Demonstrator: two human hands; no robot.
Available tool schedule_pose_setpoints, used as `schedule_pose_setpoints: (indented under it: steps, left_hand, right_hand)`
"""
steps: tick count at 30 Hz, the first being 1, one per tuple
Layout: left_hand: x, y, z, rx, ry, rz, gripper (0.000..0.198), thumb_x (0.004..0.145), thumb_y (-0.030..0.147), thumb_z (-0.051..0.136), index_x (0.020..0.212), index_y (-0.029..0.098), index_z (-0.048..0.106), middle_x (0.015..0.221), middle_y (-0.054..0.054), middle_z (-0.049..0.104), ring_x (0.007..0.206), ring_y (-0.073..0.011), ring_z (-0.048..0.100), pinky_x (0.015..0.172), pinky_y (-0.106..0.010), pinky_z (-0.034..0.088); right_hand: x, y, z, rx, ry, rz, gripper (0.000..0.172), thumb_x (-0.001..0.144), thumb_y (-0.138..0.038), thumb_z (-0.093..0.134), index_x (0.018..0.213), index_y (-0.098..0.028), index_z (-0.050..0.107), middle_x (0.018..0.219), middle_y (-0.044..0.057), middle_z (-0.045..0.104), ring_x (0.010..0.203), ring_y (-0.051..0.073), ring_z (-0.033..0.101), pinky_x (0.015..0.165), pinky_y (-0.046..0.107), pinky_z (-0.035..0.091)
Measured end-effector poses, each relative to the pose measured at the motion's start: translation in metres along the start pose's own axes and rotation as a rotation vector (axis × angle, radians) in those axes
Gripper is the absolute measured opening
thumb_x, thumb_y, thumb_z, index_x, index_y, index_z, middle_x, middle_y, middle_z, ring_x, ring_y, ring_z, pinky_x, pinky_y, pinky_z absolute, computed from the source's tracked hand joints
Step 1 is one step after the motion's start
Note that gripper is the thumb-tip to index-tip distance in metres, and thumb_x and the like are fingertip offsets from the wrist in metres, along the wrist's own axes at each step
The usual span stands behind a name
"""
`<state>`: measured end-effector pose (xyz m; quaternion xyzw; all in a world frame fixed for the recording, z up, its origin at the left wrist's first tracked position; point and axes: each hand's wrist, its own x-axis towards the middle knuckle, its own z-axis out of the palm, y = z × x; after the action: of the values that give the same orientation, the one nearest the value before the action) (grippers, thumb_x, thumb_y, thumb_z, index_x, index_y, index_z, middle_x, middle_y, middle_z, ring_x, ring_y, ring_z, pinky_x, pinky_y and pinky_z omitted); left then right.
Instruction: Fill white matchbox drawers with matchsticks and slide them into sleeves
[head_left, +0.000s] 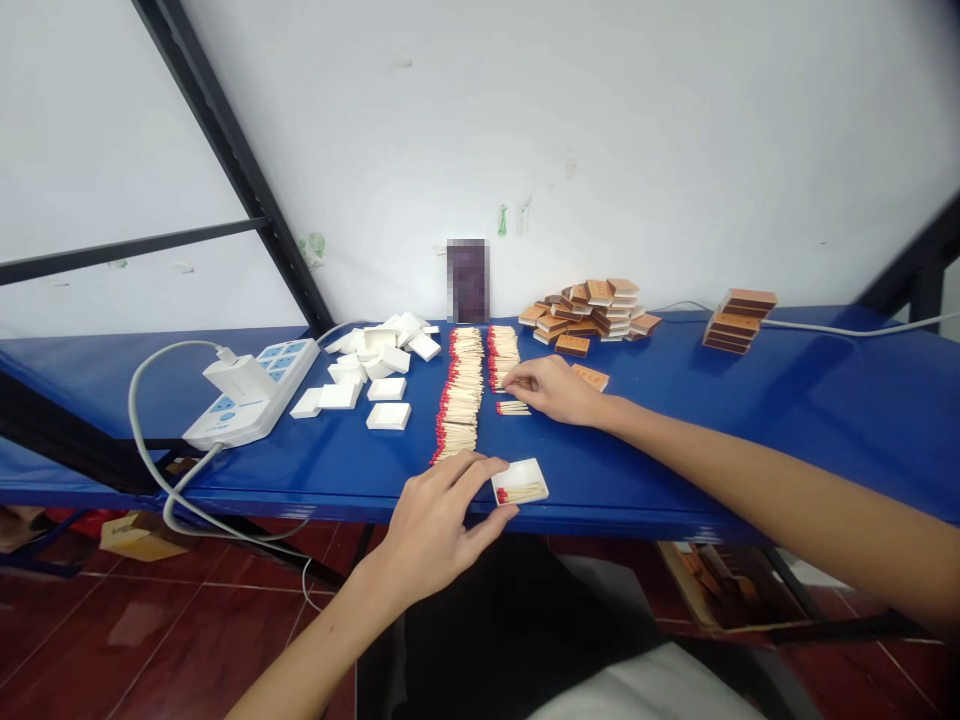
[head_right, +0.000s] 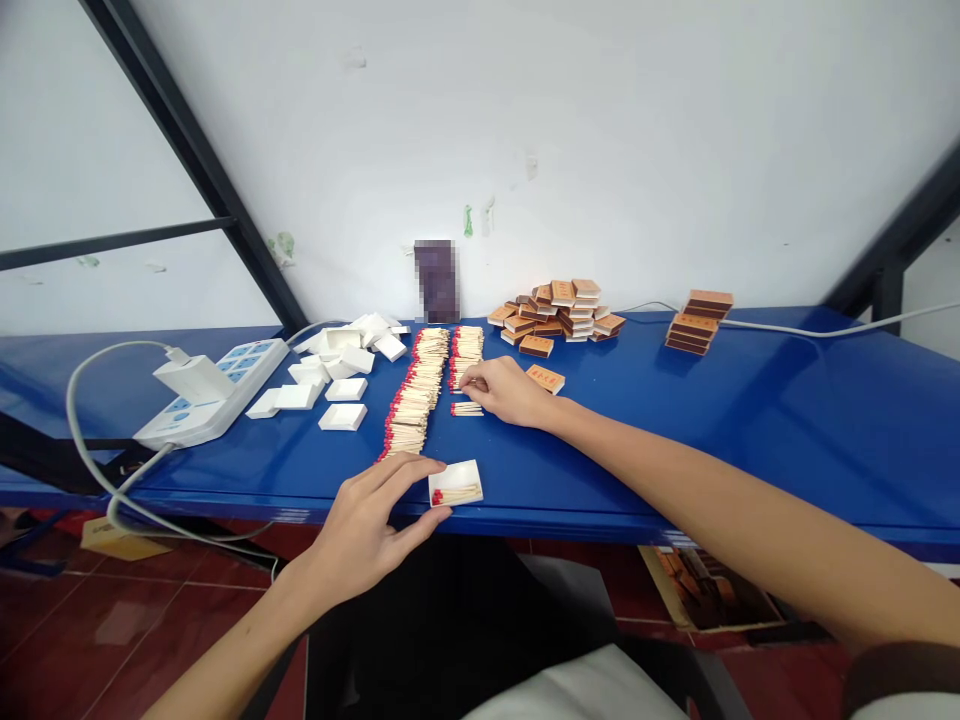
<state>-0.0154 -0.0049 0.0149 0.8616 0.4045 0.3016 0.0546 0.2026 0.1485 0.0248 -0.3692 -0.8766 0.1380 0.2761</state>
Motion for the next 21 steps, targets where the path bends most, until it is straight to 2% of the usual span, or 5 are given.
schedule_pose_setpoints:
  steps: [6,15,21]
  left_hand:
    - [-0.001,-0.0011,0.0009,0.001,0.009,0.005,0.028,0.094,0.033,0.06,0.119,0.022,0.057,0.113,-0.007,0.067,0.099,-0.0219,0.066,0.084,-0.033,0.055]
    - [-0.0003,-0.0006,0.0,0.005,0.005,0.006,0.028,0.094,0.033,0.061,0.119,0.022,0.057,0.113,-0.007,0.067,0.1,-0.0226,0.066,0.084,-0.034,0.056]
    - [-0.0001,0.0002,0.0,0.012,0.02,0.011,0.026,0.094,0.034,0.06,0.117,0.022,0.059,0.11,-0.007,0.068,0.098,-0.0219,0.067,0.083,-0.033,0.057]
  right_hand:
    - [-0.0008,0.0009,-0.0002,0.006,-0.008,-0.023,0.022,0.09,-0.026,0.056,0.088,-0.018,0.076,0.074,0.005,0.07,0.067,0.016,0.056,0.064,0.027,0.035]
    - [0.0005,-0.0026,-0.0027,-0.003,-0.043,-0.007,0.025,0.091,-0.026,0.054,0.082,-0.017,0.075,0.072,0.003,0.069,0.064,0.015,0.053,0.062,0.027,0.034]
    - [-0.0002,-0.0024,-0.003,0.068,-0.027,0.041,0.026,0.09,-0.032,0.058,0.09,-0.015,0.077,0.076,0.004,0.072,0.062,0.014,0.055,0.061,0.026,0.036]
